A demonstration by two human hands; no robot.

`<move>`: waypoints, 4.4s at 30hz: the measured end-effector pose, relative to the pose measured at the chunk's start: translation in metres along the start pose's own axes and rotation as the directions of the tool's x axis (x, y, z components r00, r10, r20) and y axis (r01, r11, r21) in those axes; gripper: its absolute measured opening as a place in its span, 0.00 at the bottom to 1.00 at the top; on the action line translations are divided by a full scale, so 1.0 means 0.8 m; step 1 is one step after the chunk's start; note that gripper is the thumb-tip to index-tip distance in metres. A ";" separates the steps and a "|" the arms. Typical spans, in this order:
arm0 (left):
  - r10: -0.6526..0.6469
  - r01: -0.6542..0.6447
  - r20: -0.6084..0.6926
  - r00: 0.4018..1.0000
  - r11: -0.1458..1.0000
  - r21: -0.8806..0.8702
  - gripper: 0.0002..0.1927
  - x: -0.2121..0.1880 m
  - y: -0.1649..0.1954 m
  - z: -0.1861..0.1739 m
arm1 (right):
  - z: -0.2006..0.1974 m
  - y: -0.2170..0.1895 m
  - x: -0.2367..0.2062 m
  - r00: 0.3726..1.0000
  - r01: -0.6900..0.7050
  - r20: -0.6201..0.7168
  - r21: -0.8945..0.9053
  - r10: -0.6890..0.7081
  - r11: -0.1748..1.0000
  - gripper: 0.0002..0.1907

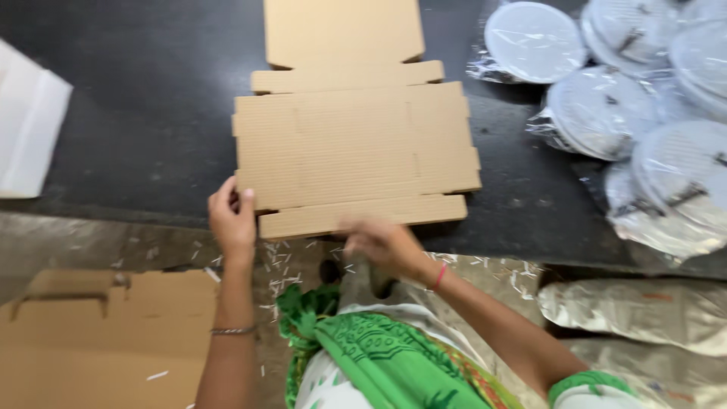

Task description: The person folds a cardboard shipping box and inserts a white inner box into it. They place a plastic-wrapped round LED ceiling light fixture inside, close the white box, and stack the packed box on a pile of finished boxes, repeating the packing cycle.

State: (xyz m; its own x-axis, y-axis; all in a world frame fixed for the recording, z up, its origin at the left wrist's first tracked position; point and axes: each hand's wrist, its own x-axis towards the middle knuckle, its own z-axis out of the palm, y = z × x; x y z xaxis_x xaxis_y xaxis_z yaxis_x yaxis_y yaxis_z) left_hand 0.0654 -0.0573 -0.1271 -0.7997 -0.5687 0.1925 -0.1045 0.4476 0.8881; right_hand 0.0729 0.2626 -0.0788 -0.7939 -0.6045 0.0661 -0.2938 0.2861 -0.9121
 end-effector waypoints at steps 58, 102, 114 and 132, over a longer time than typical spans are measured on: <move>-0.292 0.424 0.335 0.896 0.788 -0.446 0.24 0.155 0.124 0.118 | -0.148 0.048 0.207 0.767 -0.017 -0.344 0.833 0.542 0.552 0.19; -0.099 0.036 -0.058 0.993 0.750 -0.660 0.20 0.024 0.020 -0.046 | -0.132 0.047 -0.047 0.656 -0.040 -0.629 0.525 0.418 0.850 0.35; 0.469 -0.612 0.506 0.724 0.775 0.157 0.26 -0.119 0.112 -0.015 | -0.004 -0.059 -0.053 0.965 -0.065 -0.228 -0.681 -0.127 0.729 0.26; 0.619 -0.670 0.261 0.741 0.708 0.224 0.41 -0.058 0.167 0.042 | 0.061 -0.071 0.002 0.979 -0.041 0.026 -0.948 0.202 0.317 0.52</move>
State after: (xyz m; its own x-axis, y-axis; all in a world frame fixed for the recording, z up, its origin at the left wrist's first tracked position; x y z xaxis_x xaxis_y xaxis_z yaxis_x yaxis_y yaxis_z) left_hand 0.0685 0.0523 -0.0311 -0.8117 0.0357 0.5830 0.3292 0.8525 0.4061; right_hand 0.1142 0.2088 -0.0466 -0.8229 -0.5531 -0.1300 -0.5654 0.8197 0.0918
